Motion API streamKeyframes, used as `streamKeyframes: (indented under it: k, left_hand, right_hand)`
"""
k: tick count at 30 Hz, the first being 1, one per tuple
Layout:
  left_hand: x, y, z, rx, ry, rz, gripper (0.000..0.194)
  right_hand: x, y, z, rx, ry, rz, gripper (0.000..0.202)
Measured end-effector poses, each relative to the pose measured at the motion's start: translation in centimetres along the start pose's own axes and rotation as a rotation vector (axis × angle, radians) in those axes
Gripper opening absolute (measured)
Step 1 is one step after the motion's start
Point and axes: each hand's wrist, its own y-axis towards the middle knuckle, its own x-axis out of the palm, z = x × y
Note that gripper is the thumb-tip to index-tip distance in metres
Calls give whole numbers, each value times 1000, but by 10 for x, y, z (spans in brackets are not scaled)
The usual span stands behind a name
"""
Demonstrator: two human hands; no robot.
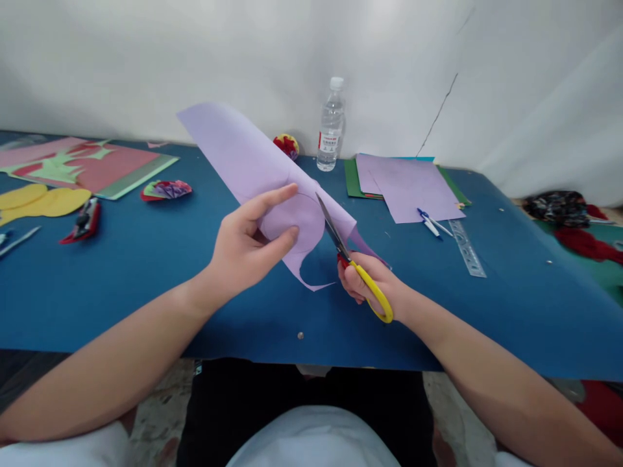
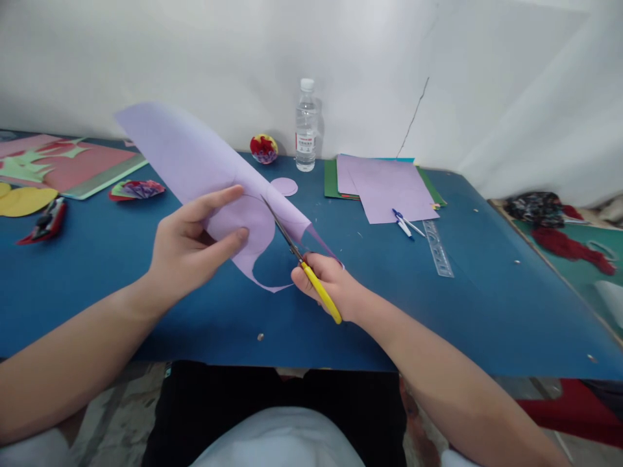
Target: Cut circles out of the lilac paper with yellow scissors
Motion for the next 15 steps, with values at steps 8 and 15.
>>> streamKeyframes:
  k: [8, 15]
  left_hand:
    - [0, 0, -2, -3, 2, -35, 58]
    - [-1, 0, -2, 26, 15, -39, 57]
  right_hand:
    - [4, 4, -6, 94, 59, -4, 74]
    - [6, 0, -12, 97, 145, 2, 79]
